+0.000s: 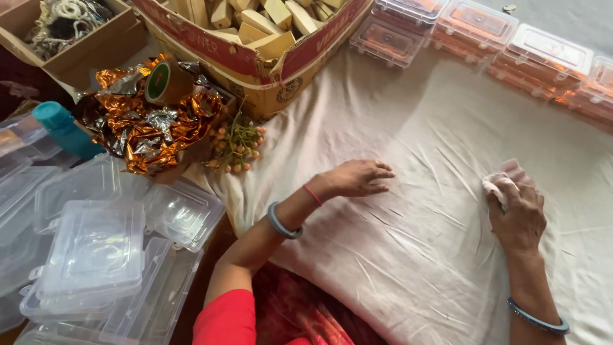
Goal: The person wraps rectangular blocks in orange foil, then places them into a clear plastic container. They wipe the container with a cloth before closing it and setting it aside.
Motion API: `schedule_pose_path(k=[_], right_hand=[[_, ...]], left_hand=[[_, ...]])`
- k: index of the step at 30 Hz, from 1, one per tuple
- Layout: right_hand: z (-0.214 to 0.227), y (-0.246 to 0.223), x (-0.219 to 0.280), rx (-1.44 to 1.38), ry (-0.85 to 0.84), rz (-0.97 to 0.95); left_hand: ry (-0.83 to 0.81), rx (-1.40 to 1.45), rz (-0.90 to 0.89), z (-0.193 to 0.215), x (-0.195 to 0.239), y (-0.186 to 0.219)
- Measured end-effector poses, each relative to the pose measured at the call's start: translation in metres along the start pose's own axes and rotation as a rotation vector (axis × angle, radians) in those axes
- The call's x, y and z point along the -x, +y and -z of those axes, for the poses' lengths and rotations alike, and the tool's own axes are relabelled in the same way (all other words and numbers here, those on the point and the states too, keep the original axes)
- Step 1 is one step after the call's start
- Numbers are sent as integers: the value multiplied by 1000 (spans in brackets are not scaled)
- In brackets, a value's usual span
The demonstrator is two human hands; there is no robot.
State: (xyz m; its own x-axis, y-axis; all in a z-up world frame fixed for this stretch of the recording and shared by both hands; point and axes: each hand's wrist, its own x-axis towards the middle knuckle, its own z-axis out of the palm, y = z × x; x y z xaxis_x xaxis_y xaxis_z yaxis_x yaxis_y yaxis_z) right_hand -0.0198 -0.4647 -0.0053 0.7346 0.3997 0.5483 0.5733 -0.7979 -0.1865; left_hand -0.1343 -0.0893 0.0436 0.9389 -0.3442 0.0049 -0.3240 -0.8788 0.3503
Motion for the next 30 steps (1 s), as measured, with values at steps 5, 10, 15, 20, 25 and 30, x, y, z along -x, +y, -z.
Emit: schedule_pose_path(k=[5, 10, 15, 20, 25, 30], right_hand=[[-3, 3, 2, 25, -15, -28], [-2, 3, 4, 38, -13, -4], [1, -1, 3, 38, -15, -13], [2, 0, 6, 76, 13, 42], [5, -4, 5, 114, 30, 39], [15, -12, 2, 34, -21, -33]], left_hand=[[191, 216, -146, 90, 53, 5], [794, 234, -86, 180, 108, -7], [1101, 304, 13, 210, 129, -81], [1295, 57, 108, 234, 100, -208], [1028, -63, 662, 248, 60, -297], [1007, -67, 722, 244, 46, -316]])
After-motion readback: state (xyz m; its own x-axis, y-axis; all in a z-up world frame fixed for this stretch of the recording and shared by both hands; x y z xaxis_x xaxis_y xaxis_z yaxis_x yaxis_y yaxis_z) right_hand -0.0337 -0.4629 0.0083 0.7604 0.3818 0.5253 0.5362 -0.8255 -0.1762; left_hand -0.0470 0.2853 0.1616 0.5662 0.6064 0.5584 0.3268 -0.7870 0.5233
